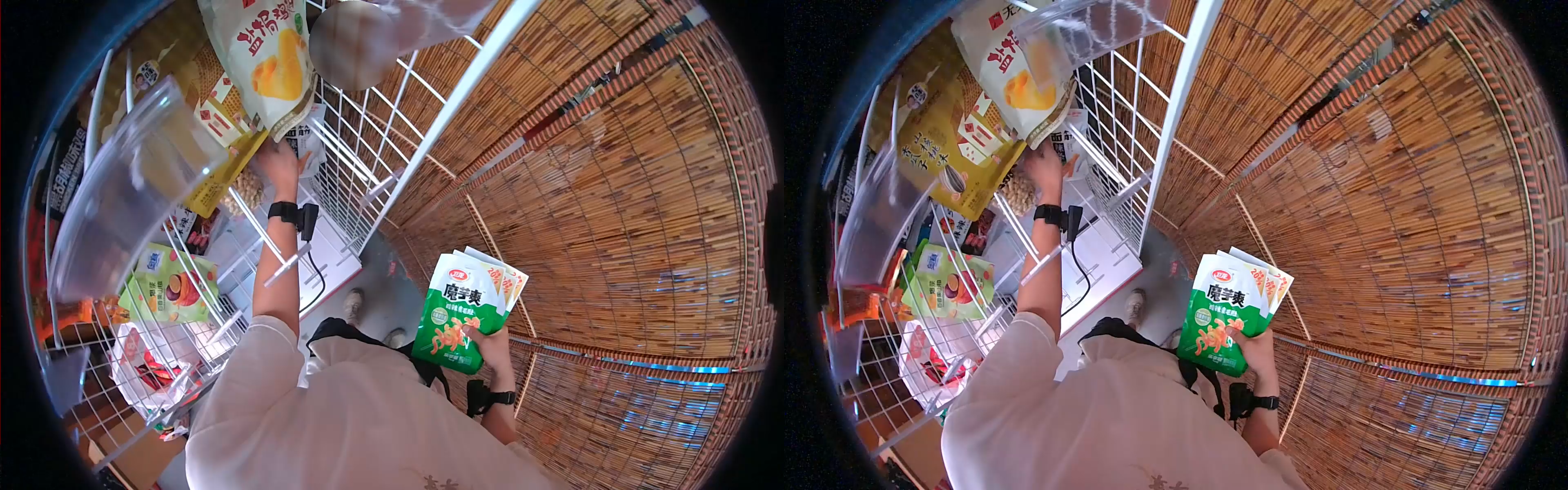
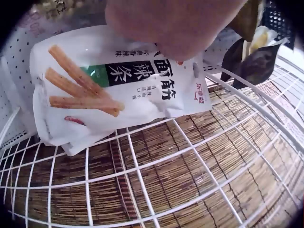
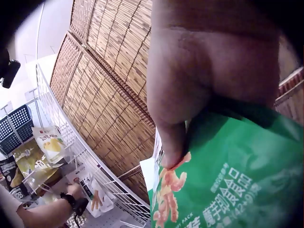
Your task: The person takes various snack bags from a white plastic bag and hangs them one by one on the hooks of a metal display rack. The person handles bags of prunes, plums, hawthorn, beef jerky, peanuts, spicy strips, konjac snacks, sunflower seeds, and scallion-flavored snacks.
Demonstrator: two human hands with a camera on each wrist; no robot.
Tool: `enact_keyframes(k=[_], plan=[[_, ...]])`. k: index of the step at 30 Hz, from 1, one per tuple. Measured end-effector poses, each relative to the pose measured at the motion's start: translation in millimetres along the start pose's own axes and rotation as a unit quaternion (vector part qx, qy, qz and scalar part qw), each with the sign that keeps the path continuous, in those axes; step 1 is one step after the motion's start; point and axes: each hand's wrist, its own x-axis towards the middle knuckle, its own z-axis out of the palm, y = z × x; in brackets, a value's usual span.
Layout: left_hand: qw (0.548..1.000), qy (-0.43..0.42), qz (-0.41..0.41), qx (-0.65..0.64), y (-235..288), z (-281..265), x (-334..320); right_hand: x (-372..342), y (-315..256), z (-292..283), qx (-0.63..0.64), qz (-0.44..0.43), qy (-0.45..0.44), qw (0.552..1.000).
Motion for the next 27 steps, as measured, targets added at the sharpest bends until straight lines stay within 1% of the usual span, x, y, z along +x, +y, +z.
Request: enact_keyframes(k=[1,3,4,5,6,8,9,10,11,12,13,14,15,16,17,18,19,21,22,23,25,26,27], plan=[[1.0,0.004,0.001,-0.002,17,-9,1,-4,0,-2,0.003,-0.006,0.003,1.0],[0.989,0.016,-0.07,-0.13,48,-32,-5,-11,4,-6,0.009,-0.015,0.003,1.0],[0.99,-0.021,-0.031,-0.135,50,-45,-18,-13,6,-8,0.021,-0.035,0.0,0.999],[0.989,-0.031,-0.063,-0.128,57,-57,-40,-17,8,-11,0.032,-0.055,-0.001,0.998],[0.987,-0.045,-0.096,-0.122,73,-78,-64,-24,7,-12,0.032,-0.054,0.001,0.998],[0.979,-0.142,-0.059,-0.132,87,-130,-112,-31,-2,-14,0.026,-0.079,-0.011,0.996],[0.955,-0.251,-0.087,-0.133,88,-155,-138,-31,1,-16,0.028,-0.079,-0.008,0.996],[0.858,-0.436,-0.16,-0.222,101,-184,-149,-31,7,-20,0.034,-0.088,-0.041,0.995],[0.733,-0.577,-0.223,-0.281,120,-210,-160,-35,13,-21,0.039,-0.093,-0.075,0.992],[0.609,-0.656,-0.237,-0.377,132,-232,-173,-40,13,-19,0.065,-0.095,-0.109,0.987],[0.519,-0.654,-0.294,-0.465,150,-253,-191,-44,12,-16,0.093,-0.098,-0.145,0.98],[0.521,-0.65,-0.279,-0.478,165,-271,-204,-49,15,-12,0.094,-0.099,-0.19,0.972],[0.525,-0.643,-0.265,-0.49,175,-287,-215,-59,19,-7,0.096,-0.095,-0.199,0.971],[0.533,-0.638,-0.27,-0.485,183,-300,-227,-69,22,0,0.14,-0.068,-0.238,0.959],[0.558,-0.586,-0.354,-0.469,189,-313,-239,-80,25,6,0.183,-0.038,-0.278,0.942],[0.577,-0.526,-0.435,-0.45,189,-328,-248,-92,26,9,0.193,0.017,-0.305,0.932],[0.586,-0.514,-0.44,-0.446,185,-342,-253,-97,33,13,0.189,0.021,-0.32,0.928],[0.647,-0.453,-0.47,-0.395,177,-372,-263,-106,51,21,0.144,0.079,-0.388,0.907],[0.638,-0.434,-0.508,-0.381,173,-388,-262,-112,51,26,0.101,0.068,-0.418,0.9],[0.647,-0.421,-0.512,-0.377,168,-402,-262,-117,49,32,0.096,0.069,-0.433,0.893],[0.654,-0.381,-0.492,-0.43,161,-427,-261,-123,46,44,0.072,0.063,-0.49,0.866],[0.667,-0.351,-0.478,-0.451,163,-440,-260,-125,47,50,0.068,0.062,-0.511,0.854],[0.673,-0.34,-0.481,-0.448,160,-451,-261,-128,45,56,0.064,0.063,-0.522,0.848]])
